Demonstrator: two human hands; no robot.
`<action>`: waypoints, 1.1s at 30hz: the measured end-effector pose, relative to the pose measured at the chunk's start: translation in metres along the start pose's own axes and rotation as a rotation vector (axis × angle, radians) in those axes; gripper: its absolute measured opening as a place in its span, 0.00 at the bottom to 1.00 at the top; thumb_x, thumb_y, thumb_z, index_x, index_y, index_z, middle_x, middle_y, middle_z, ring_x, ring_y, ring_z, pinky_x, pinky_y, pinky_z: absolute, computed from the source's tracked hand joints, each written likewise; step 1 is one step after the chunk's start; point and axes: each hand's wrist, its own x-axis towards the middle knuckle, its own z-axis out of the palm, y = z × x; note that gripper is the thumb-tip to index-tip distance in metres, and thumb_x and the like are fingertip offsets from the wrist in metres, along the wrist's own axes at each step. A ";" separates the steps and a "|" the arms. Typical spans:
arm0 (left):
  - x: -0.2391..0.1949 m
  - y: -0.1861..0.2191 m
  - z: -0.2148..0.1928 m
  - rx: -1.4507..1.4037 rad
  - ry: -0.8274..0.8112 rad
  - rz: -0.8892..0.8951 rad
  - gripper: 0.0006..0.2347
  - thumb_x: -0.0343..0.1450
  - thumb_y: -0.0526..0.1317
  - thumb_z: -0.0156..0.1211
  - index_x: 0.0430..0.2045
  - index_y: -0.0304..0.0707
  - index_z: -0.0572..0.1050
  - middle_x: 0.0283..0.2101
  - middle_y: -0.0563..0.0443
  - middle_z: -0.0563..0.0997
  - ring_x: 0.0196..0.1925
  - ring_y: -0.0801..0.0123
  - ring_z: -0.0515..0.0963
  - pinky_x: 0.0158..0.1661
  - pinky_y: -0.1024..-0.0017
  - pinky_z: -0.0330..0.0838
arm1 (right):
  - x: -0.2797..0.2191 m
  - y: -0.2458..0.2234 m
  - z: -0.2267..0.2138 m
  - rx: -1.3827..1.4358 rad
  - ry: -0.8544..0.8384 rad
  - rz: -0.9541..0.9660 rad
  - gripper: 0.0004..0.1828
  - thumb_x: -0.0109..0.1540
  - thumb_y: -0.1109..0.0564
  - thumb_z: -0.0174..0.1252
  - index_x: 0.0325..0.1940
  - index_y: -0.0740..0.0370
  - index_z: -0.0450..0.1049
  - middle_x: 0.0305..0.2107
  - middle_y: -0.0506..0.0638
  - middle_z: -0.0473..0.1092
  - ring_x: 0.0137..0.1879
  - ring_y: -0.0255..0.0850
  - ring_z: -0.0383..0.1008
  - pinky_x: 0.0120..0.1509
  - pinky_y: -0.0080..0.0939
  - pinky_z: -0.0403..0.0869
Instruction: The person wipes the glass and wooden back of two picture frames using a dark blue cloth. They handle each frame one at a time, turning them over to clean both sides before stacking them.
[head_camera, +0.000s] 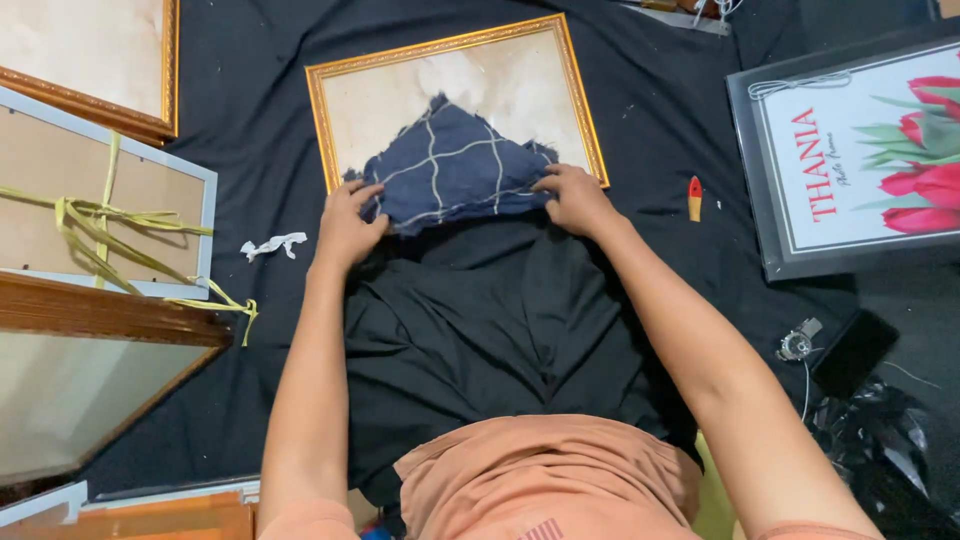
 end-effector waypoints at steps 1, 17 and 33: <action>-0.002 -0.015 0.009 -0.001 -0.004 -0.005 0.20 0.66 0.41 0.65 0.54 0.46 0.80 0.62 0.35 0.73 0.67 0.39 0.69 0.65 0.49 0.63 | 0.001 0.013 0.005 0.001 -0.006 0.001 0.17 0.58 0.57 0.57 0.50 0.49 0.81 0.59 0.56 0.72 0.64 0.61 0.72 0.65 0.64 0.69; -0.015 -0.021 0.030 0.143 0.016 -0.480 0.31 0.70 0.53 0.60 0.67 0.42 0.62 0.55 0.31 0.76 0.60 0.37 0.71 0.59 0.44 0.62 | 0.014 0.094 0.035 0.402 0.391 0.810 0.30 0.59 0.37 0.66 0.59 0.56 0.75 0.49 0.60 0.74 0.59 0.60 0.75 0.65 0.55 0.72; 0.034 -0.013 0.061 0.386 0.195 0.115 0.29 0.71 0.55 0.67 0.66 0.45 0.68 0.58 0.40 0.70 0.63 0.44 0.68 0.54 0.51 0.67 | 0.015 0.085 0.039 0.301 0.155 0.906 0.26 0.53 0.41 0.66 0.48 0.56 0.71 0.47 0.60 0.74 0.59 0.62 0.75 0.61 0.63 0.72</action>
